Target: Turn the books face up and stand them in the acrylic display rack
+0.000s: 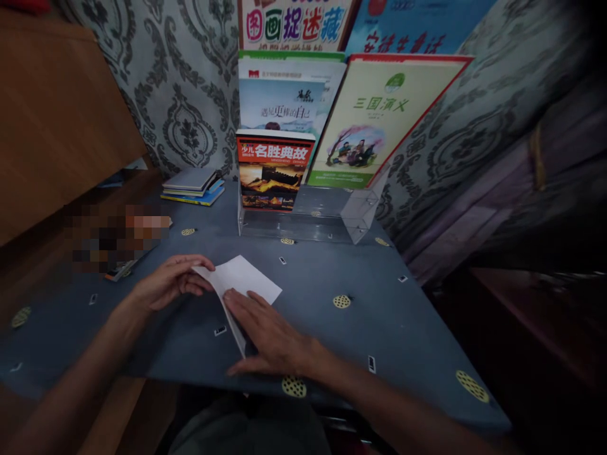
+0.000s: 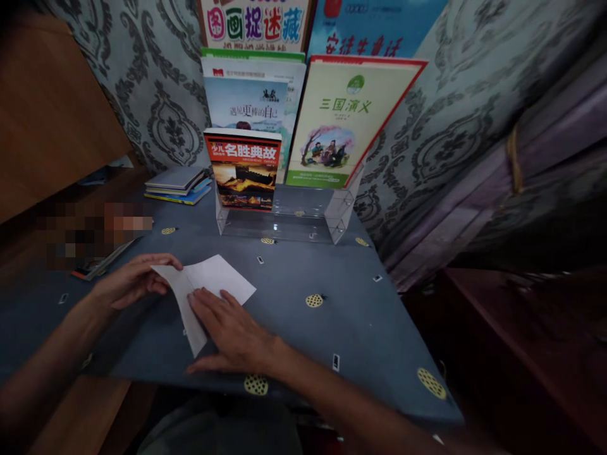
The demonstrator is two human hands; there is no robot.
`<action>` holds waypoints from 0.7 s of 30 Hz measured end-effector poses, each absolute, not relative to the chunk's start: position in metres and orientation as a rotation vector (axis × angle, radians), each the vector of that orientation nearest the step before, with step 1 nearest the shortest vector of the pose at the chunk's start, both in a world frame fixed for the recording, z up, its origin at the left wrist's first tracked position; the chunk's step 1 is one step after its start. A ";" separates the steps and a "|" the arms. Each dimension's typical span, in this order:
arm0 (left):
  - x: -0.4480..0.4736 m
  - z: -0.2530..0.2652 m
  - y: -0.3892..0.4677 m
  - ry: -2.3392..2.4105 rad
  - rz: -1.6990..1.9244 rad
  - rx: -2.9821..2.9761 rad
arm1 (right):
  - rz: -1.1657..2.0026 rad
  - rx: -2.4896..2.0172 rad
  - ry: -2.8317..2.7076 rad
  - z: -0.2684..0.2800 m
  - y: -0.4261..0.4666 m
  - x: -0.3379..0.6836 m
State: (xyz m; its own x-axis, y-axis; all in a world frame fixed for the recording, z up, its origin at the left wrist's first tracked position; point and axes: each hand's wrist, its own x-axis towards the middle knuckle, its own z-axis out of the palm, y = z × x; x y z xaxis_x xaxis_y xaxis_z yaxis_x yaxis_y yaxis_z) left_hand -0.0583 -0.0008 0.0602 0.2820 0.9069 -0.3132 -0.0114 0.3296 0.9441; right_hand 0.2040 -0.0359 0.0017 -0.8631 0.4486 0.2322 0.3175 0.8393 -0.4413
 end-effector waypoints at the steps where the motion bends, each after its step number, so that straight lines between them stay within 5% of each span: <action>1: -0.056 0.063 -0.001 1.063 0.820 1.038 | 0.581 -0.614 -2.637 0.002 -0.035 0.205; 13: -0.029 0.093 0.008 1.259 0.827 1.733 | 1.188 -0.773 -1.119 0.051 0.007 0.203; 21: -0.041 0.056 0.007 1.083 0.372 1.529 | 1.588 -0.824 -0.792 0.029 0.023 0.213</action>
State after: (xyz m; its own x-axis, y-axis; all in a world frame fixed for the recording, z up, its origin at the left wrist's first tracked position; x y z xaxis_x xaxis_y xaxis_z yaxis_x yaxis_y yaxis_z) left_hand -0.0411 0.0069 0.0559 0.5208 0.7887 -0.3267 0.4212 0.0954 0.9019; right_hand 0.2128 0.0226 0.0293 -0.1317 0.9867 -0.0950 -0.5176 -0.1502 -0.8423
